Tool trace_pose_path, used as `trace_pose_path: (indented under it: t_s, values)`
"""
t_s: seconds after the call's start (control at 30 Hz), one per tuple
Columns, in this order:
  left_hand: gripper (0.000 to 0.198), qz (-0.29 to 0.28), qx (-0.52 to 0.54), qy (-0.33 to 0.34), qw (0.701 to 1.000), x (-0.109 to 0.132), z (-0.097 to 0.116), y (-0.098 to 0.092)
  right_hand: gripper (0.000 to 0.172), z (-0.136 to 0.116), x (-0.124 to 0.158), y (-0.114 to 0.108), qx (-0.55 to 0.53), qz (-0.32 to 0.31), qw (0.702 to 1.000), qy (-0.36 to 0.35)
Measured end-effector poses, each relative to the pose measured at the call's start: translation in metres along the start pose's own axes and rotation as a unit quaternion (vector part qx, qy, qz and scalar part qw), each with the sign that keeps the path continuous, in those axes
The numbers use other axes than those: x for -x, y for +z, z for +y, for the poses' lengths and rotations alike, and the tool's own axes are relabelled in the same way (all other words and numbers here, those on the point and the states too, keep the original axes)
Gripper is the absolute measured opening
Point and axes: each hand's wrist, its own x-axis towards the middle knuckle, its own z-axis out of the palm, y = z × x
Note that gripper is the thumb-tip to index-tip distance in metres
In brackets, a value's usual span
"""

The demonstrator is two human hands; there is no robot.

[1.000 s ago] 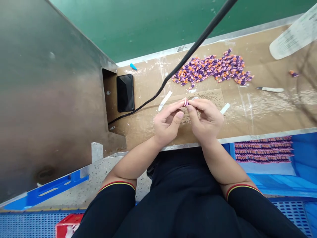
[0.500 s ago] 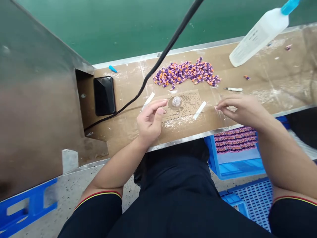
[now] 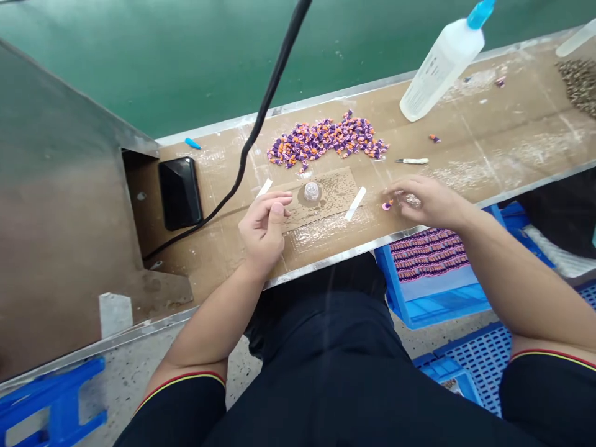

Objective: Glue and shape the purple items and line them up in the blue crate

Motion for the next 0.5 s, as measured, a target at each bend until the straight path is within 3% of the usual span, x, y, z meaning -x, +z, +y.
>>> trace_pose_path:
  t_s: [0.1,0.27,0.37,0.5]
  values:
    - [0.036,0.005,-0.018,-0.002,1.000,-0.002,0.002,0.002,0.037,-0.001,0.003,0.011,-0.010,0.038,0.999,0.009]
    - [0.037,0.018,-0.016,-0.023,0.999,-0.004,-0.004,0.001,0.008,-0.008,0.015,0.022,-0.035,0.102,0.992,0.063]
    - [0.036,0.045,-0.004,-0.040,0.998,-0.006,-0.010,0.004,0.015,-0.002,0.059,0.007,-0.075,0.191,0.964,0.168]
    - [0.042,0.102,-0.013,-0.055,0.993,-0.009,-0.015,0.013,0.020,0.020,0.158,-0.017,-0.074,0.319,0.869,0.370]
